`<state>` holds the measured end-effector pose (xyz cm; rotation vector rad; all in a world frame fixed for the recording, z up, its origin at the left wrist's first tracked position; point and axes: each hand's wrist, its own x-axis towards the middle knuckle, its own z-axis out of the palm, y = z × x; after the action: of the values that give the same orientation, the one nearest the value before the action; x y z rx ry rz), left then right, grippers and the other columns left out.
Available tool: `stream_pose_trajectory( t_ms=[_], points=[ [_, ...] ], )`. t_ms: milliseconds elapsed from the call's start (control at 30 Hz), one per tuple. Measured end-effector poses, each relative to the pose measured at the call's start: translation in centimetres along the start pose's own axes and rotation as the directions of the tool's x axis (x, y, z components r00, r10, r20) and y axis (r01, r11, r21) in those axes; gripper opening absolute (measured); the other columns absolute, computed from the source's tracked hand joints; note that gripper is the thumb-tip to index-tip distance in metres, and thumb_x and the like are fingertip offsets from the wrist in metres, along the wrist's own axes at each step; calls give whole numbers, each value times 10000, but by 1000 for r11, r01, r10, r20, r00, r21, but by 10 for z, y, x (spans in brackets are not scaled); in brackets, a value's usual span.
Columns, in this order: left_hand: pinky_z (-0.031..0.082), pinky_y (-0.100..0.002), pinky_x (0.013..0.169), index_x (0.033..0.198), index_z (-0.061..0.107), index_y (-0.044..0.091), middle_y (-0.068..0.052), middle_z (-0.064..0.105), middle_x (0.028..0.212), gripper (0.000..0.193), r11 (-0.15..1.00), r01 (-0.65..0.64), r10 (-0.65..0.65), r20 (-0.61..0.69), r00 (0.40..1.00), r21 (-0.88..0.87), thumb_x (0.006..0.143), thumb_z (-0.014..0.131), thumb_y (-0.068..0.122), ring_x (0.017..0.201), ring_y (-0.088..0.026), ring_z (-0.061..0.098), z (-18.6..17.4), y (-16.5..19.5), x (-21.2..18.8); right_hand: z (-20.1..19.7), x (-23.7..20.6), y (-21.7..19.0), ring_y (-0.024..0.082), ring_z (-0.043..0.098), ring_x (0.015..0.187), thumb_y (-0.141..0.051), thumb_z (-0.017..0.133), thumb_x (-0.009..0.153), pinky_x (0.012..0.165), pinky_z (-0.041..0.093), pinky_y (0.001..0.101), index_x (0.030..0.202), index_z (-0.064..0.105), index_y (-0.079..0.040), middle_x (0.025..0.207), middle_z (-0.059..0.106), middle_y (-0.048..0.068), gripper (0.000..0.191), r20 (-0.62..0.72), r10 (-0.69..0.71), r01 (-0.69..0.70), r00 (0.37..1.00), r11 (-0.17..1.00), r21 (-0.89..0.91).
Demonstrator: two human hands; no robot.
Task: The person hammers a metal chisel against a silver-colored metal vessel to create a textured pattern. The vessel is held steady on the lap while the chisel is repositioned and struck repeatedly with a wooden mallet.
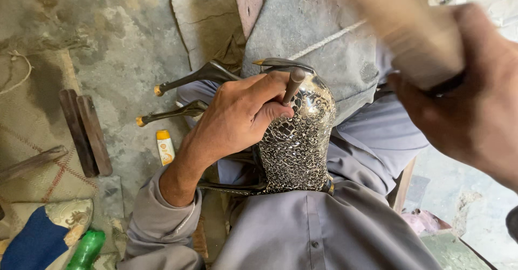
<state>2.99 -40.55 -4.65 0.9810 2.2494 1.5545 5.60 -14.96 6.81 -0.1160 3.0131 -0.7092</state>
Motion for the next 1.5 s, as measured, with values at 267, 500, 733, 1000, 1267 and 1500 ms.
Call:
stream_pose_trajectory(
  t_ms=[267,500,733,1000,1267,1500],
  points=[
    [581,-344,711,1133,603,51,-82,722,992,262,1000,-15,15,3,1000,14,942,779,82,855,-203,759,-1,1,2,1,-5,12,322,723,786,25,788,859,626,563,394,1180,561,75,925,686,226,397,7,-80,80,997,997,-23],
    [577,-337,689,1126,616,43,-90,724,1059,258,999,-33,34,-15,999,31,929,778,87,836,-208,742,-1,0,1,6,-6,13,351,725,805,-39,806,896,655,569,411,1239,572,66,923,698,248,427,81,103,-90,991,985,-150],
    [539,-360,652,1113,628,55,-62,686,909,258,997,-13,11,22,1000,71,932,795,135,757,-195,708,-2,-3,0,4,-5,2,351,695,935,47,727,813,760,562,415,1307,547,59,1050,663,242,526,8,-16,16,1000,999,29],
    [540,-401,674,1138,604,65,-96,682,947,291,994,-61,60,18,998,95,940,791,167,805,-246,709,-7,-2,0,-2,-12,16,356,684,839,57,776,698,746,569,425,1216,654,49,956,683,224,533,84,-206,222,975,892,-394],
    [575,-375,717,1168,598,70,-104,702,1007,273,994,-9,5,28,1000,112,950,760,103,886,-251,745,-1,11,-4,10,-41,25,335,697,827,-18,758,930,735,560,418,1197,621,29,978,681,204,305,-54,-67,56,996,982,-181],
    [648,-269,835,1181,556,-7,-101,710,1083,217,917,135,-279,-364,889,-374,1021,703,-22,968,-137,740,16,9,-54,50,-95,95,302,731,851,-192,847,931,748,563,426,1149,608,16,919,739,185,385,-134,279,-286,951,958,-28]
  ],
)
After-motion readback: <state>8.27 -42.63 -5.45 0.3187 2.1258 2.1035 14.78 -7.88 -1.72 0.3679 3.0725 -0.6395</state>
